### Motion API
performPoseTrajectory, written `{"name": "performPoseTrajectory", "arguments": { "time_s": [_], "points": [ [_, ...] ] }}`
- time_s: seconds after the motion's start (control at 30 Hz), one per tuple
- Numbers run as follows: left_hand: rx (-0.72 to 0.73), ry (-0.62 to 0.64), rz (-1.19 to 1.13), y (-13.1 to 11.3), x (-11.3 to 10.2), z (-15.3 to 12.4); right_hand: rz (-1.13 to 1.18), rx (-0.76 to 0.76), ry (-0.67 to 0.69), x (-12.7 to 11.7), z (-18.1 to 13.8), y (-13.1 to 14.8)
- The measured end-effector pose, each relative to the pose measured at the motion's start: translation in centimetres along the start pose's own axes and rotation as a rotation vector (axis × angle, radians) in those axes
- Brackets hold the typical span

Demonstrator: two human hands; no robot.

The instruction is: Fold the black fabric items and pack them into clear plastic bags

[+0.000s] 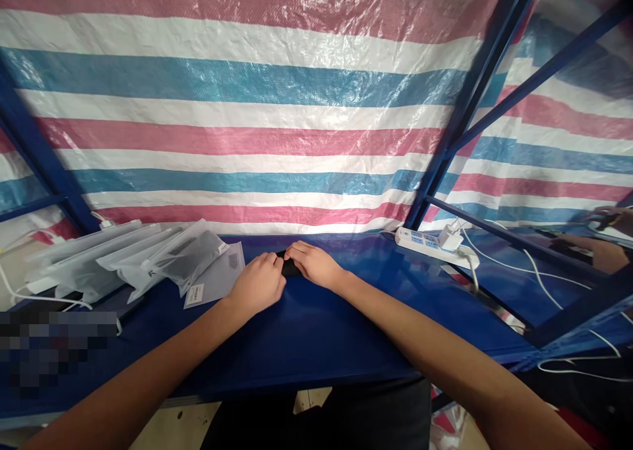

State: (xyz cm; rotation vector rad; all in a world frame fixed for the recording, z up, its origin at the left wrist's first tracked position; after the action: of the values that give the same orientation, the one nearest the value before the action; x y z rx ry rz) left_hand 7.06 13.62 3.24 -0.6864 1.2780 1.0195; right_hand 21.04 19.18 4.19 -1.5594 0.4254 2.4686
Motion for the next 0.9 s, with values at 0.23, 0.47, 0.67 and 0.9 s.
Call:
{"name": "performPoseTrajectory", "arguments": {
  "time_s": [0.23, 0.47, 0.67, 0.9],
  "points": [
    [0.015, 0.104, -0.091, 1.9, 0.1, 0.8, 0.145, 0.034, 0.037, -0.5, -0.5, -0.9],
    [0.072, 0.010, -0.103, 2.7, 1.6, 1.7, 0.438, 0.195, 0.005, 0.4, 0.2, -4.0],
    [0.133, 0.088, -0.233, 4.6, 2.3, 3.5, 0.479, 0.142, 0.025, 0.8, 0.0, -4.3],
    [0.109, 0.238, -0.583, 6.2, 1.7, 4.5, 0.480, 0.139, -0.035, 0.8, -0.9, -3.8]
  ]
}}
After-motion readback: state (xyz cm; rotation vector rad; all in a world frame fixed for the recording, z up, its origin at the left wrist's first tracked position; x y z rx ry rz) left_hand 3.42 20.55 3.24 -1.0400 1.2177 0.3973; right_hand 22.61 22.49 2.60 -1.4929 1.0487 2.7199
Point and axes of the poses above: each hand's wrist, its own z-axis towards the middle knuckle, its own x-axis out of the palm, y = z × x, the point moved 6 cm from there along z, towards the middle knuckle, and after that the axes turned 8 degrees about y, right-handed, at the moved point
